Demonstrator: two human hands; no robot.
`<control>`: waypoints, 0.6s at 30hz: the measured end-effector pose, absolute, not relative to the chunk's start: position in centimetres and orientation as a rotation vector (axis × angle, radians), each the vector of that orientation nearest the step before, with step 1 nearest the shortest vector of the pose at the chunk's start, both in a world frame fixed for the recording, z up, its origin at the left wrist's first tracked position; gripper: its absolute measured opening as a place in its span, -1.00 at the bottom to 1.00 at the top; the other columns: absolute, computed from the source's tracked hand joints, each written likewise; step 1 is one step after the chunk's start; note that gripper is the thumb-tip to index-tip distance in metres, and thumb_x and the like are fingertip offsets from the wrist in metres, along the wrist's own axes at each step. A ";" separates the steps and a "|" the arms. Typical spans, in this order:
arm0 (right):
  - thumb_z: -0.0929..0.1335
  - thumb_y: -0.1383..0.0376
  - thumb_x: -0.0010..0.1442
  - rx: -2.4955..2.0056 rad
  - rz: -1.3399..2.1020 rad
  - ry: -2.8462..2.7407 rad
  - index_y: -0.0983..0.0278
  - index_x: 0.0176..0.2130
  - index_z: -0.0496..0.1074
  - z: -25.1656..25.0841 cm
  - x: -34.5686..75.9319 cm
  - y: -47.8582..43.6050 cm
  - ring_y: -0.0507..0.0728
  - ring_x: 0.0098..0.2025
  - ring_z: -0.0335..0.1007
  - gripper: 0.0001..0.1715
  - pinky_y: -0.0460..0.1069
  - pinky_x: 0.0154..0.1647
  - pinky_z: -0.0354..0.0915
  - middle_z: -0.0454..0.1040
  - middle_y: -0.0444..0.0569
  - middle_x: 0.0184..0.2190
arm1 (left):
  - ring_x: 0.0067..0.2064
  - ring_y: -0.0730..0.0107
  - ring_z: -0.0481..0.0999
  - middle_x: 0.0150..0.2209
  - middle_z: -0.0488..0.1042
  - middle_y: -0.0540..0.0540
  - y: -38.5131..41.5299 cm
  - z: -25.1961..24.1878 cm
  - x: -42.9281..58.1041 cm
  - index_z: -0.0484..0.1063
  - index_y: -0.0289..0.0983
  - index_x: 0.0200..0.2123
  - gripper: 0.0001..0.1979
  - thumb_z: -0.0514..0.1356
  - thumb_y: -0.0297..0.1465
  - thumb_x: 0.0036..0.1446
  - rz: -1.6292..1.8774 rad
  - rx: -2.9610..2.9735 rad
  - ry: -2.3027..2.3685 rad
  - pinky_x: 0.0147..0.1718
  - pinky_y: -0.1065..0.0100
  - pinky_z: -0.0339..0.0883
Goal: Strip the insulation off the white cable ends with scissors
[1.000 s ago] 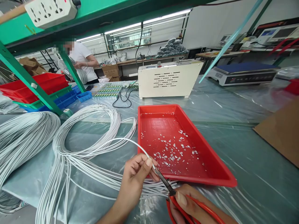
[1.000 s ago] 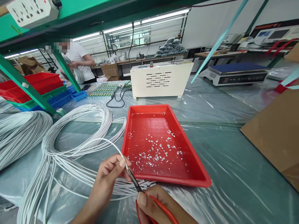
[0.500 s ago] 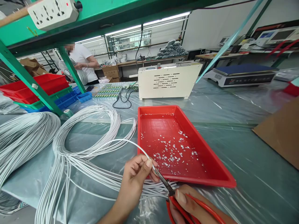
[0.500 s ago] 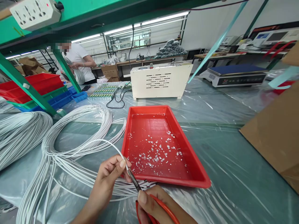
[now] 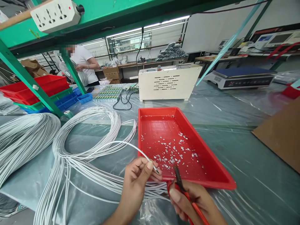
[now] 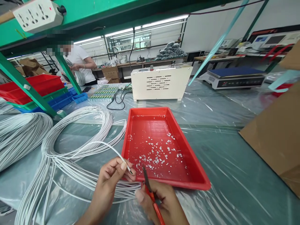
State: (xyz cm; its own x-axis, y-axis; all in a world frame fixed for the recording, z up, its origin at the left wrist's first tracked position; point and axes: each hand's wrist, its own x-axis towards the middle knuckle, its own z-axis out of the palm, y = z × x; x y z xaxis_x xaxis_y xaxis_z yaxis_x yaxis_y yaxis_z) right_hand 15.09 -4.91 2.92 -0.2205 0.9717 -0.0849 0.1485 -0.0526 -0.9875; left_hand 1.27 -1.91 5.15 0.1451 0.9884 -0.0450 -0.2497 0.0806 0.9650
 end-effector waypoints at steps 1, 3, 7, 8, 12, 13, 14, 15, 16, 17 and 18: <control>0.23 -0.03 0.05 -1.282 1.176 -1.494 0.26 -0.62 0.21 2.9 15.3 -4.6 -0.02 -0.68 0.10 -0.54 -0.13 -0.67 0.09 0.17 -0.19 -0.72 | -0.49 0.45 0.41 -0.56 0.44 -0.05 -2.1 5.1 1.3 0.38 -0.36 -0.48 -0.81 0.11 -0.38 0.10 1.184 1.077 0.987 -0.43 0.44 0.29; 0.28 0.15 0.08 -1.307 0.848 -1.561 0.28 -0.54 0.33 3.1 15.8 -4.2 0.02 -0.60 0.23 -0.71 -0.12 -0.58 0.19 0.31 -0.13 -0.65 | -0.46 0.44 0.41 -0.56 0.43 -0.04 -2.5 4.9 1.3 0.38 -0.35 -0.50 -0.80 0.12 -0.36 0.09 1.200 1.167 1.057 -0.41 0.46 0.28; 0.30 0.35 0.08 -1.210 0.595 -1.705 0.29 -0.39 0.42 3.2 16.2 -4.0 0.03 -0.54 0.33 -0.91 -0.12 -0.49 0.28 0.41 -0.10 -0.57 | -0.45 0.43 0.39 -0.54 0.43 -0.04 -2.9 4.5 1.4 0.39 -0.34 -0.52 -0.78 0.11 -0.35 0.10 1.180 1.353 1.148 -0.42 0.46 0.25; 0.30 0.38 0.07 -1.186 0.560 -1.739 0.29 -0.38 0.43 3.2 16.2 -3.9 0.02 -0.55 0.33 -0.91 -0.12 -0.49 0.29 0.40 -0.11 -0.58 | -0.45 0.42 0.39 -0.54 0.43 -0.04 -2.9 4.4 1.4 0.39 -0.34 -0.52 -0.78 0.10 -0.35 0.10 1.172 1.394 1.163 -0.42 0.46 0.25; 0.30 0.43 0.05 -1.132 0.460 -1.821 0.32 -0.37 0.43 2.8 16.1 -3.8 0.02 -0.54 0.33 -0.88 -0.12 -0.49 0.28 0.40 -0.10 -0.58 | -0.45 0.39 0.40 -0.53 0.44 -0.07 -2.9 4.1 1.3 0.40 -0.34 -0.51 -0.78 0.09 -0.35 0.10 1.136 1.500 1.194 -0.43 0.44 0.25; 0.29 0.44 0.05 -1.127 0.450 -1.841 0.32 -0.38 0.43 2.8 16.0 -3.8 0.02 -0.54 0.32 -0.89 -0.12 -0.49 0.28 0.39 -0.10 -0.58 | -0.45 0.39 0.39 -0.52 0.44 -0.07 -2.9 4.0 1.2 0.40 -0.34 -0.50 -0.78 0.09 -0.35 0.10 1.127 1.513 1.194 -0.42 0.44 0.26; 0.29 0.43 0.06 -1.125 0.444 -1.858 0.32 -0.39 0.42 2.9 16.0 -3.8 0.02 -0.55 0.31 -0.89 -0.12 -0.50 0.27 0.38 -0.10 -0.59 | -0.45 0.39 0.39 -0.52 0.44 -0.07 -3.0 4.0 1.2 0.41 -0.34 -0.50 -0.78 0.09 -0.35 0.10 1.119 1.524 1.193 -0.42 0.44 0.26; 0.28 0.43 0.07 -1.127 0.439 -1.871 0.31 -0.41 0.41 3.0 15.9 -3.8 0.02 -0.56 0.30 -0.89 -0.12 -0.52 0.26 0.38 -0.11 -0.60 | -0.46 0.39 0.38 -0.52 0.44 -0.07 -3.0 4.1 1.2 0.41 -0.34 -0.50 -0.78 0.09 -0.35 0.10 1.114 1.536 1.190 -0.42 0.43 0.26; 0.27 0.42 0.07 -1.135 0.434 -1.887 0.30 -0.43 0.40 3.1 15.9 -3.8 0.02 -0.57 0.29 -0.88 -0.12 -0.52 0.25 0.37 -0.11 -0.61 | -0.46 0.39 0.37 -0.53 0.43 -0.07 -3.1 4.1 1.2 0.41 -0.33 -0.51 -0.77 0.09 -0.35 0.10 1.111 1.547 1.192 -0.42 0.43 0.26; 0.27 0.42 0.08 -1.154 0.431 -1.906 0.30 -0.45 0.40 3.3 15.8 -3.8 0.02 -0.57 0.29 -0.86 -0.11 -0.53 0.24 0.36 -0.11 -0.62 | -0.47 0.39 0.37 -0.54 0.43 -0.07 -3.1 4.1 1.2 0.41 -0.33 -0.51 -0.77 0.09 -0.35 0.10 1.109 1.556 1.199 -0.41 0.43 0.26; 0.26 0.41 0.09 -1.179 0.429 -1.926 0.30 -0.46 0.40 3.4 15.7 -3.8 0.03 -0.57 0.29 -0.85 -0.11 -0.53 0.24 0.36 -0.10 -0.62 | -0.47 0.39 0.37 -0.54 0.43 -0.07 -3.1 4.2 1.2 0.41 -0.33 -0.52 -0.77 0.08 -0.35 0.10 1.105 1.564 1.208 -0.41 0.42 0.26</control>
